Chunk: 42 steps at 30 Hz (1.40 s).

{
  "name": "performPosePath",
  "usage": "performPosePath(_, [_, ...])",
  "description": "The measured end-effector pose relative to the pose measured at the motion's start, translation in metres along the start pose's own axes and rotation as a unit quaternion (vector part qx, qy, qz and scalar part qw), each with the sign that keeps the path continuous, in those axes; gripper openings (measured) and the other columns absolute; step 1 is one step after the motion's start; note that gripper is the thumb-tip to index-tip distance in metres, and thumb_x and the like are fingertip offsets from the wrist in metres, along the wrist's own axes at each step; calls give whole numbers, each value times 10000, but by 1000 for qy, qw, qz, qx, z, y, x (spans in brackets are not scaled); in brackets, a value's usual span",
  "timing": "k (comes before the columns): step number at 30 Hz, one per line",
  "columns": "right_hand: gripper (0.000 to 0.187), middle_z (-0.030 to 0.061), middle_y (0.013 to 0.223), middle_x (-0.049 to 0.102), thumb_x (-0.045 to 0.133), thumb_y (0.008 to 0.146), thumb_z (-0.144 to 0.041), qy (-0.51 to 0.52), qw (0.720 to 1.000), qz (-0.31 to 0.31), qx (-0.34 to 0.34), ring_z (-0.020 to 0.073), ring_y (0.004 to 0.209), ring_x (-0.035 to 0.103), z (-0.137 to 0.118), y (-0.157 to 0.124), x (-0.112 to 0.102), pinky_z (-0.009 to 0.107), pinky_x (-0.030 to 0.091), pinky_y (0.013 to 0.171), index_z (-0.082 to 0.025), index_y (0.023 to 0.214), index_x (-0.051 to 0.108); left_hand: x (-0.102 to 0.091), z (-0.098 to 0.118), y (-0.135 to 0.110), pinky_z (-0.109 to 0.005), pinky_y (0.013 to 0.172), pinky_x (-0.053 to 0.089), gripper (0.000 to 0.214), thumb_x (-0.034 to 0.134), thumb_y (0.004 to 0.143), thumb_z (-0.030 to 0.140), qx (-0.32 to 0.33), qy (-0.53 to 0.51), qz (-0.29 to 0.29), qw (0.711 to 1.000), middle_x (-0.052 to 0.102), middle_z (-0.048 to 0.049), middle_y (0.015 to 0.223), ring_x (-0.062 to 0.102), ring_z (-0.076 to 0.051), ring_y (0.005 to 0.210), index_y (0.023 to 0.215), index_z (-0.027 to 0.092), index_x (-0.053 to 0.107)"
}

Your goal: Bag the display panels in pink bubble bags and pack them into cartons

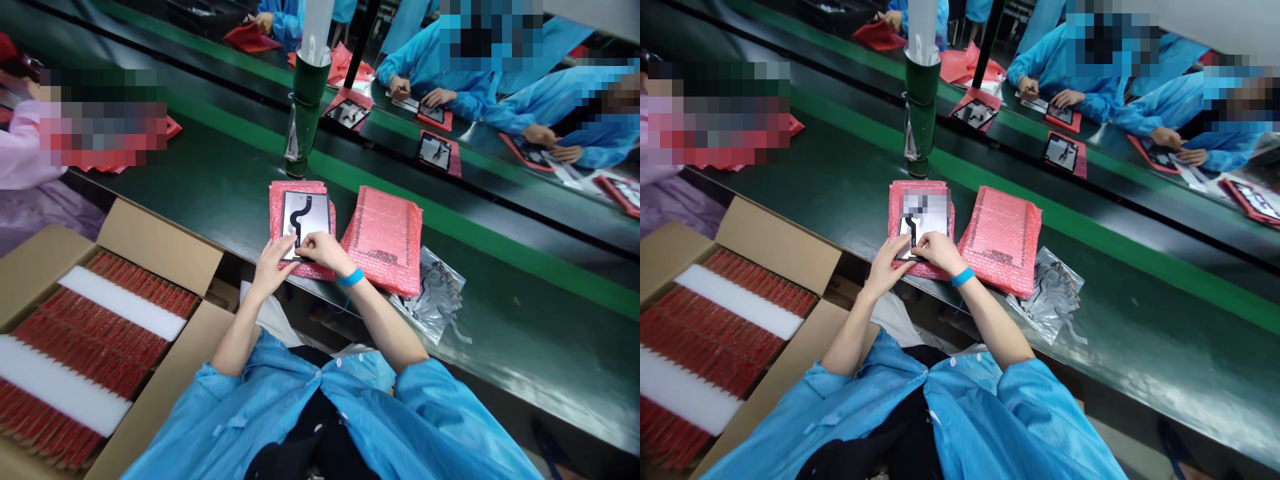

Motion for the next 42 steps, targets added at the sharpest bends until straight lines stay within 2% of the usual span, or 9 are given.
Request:
performPosePath(4, [212, 16, 804, 724, 822, 960, -373, -59, 996, 64, -19, 180, 746, 635, -5, -19, -3, 291, 396, 675, -215, 879, 707, 2, -5, 0, -600, 1365, 360, 467, 744, 1035, 358, -5, 18, -13, 1000, 674, -92, 1575, 557, -320, 1563, 1497, 328, 682])
performPosePath(7, [130, 83, 1024, 770, 667, 1083, -320, -117, 977, 125, -131, 247, 981, 692, -14, -48, 4, 340, 509, 856, -223, 1092, 753, 0, -8, 2, -577, 1334, 423, 400, 758, 1017, 333, -18, 9, -11, 1000, 691, -107, 1525, 596, -320, 1521, 1416, 306, 731])
performPosePath(11, [330, 153, 1388, 740, 530, 1154, -312, -207, 936, 156, -237, 312, 1310, 638, -13, -83, 24, 446, 490, 1112, -226, 1401, 731, 0, -6, 5, -558, 1311, 461, 368, 752, 1013, 272, -14, -29, -18, 999, 759, -93, 1373, 608, -316, 1512, 1379, 314, 745])
performPosePath(16, [399, 130, 1533, 692, 530, 1156, -308, -284, 916, 163, -232, 331, 1450, 557, -10, -90, 36, 499, 420, 1171, -246, 1522, 674, 0, -9, 6, -528, 1312, 456, 351, 767, 1011, 263, -33, -47, -30, 998, 779, -81, 1322, 603, -306, 1515, 1359, 311, 760])
performPosePath(26, [452, 133, 1538, 687, 576, 1128, -291, -198, 940, 174, -215, 333, 1459, 581, -9, -90, 32, 540, 449, 1223, -268, 1575, 638, -1, -8, 7, -531, 1329, 429, 349, 765, 1014, 329, -37, -54, -30, 997, 771, -97, 1376, 579, -320, 1534, 1359, 281, 772])
performPosePath(31, [578, 110, 1593, 655, 589, 1121, -326, -50, 929, 279, -237, 281, 1477, 619, 9, -141, -22, 484, 503, 1258, -298, 1691, 501, 1, -7, 4, -574, 1341, 398, 412, 759, 1009, 402, -36, -56, -19, 998, 793, -122, 1308, 545, -337, 1571, 1394, 257, 725])
performPosePath(34, [639, 106, 1675, 585, 703, 1053, -355, -111, 913, 357, -161, 363, 1614, 468, 53, -169, -64, 635, 333, 1357, -312, 1670, 546, -1, 1, 4, -660, 1360, 312, 424, 744, 1005, 417, -37, -36, -16, 999, 796, -125, 1320, 578, -355, 1538, 1398, 267, 698])
performPosePath(38, [530, 80, 1635, 635, 663, 1050, -277, -137, 923, 343, -108, 360, 1587, 491, 105, -182, -86, 690, 286, 1343, -323, 1578, 655, -14, 36, 7, -773, 1367, 38, 409, 730, 1001, 408, -47, 36, 59, 997, 737, -116, 1467, 640, -375, 1454, 1390, 288, 693])
performPosePath(42, [339, 48, 1367, 809, 557, 1117, -273, -76, 911, 374, -154, 281, 1334, 683, 102, -192, -90, 609, 346, 1302, -336, 1343, 800, 19, 86, 7, -596, 1327, 378, 348, 735, 1001, 465, -80, -123, 2, 989, 774, -108, 1366, 697, -329, 1358, 1290, 272, 757])
Point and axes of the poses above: each hand's wrist, its own y-axis towards the middle knuckle, its own x-axis out of the palm, z = x × y, the point moved 8 cm from there along y, towards the middle knuckle
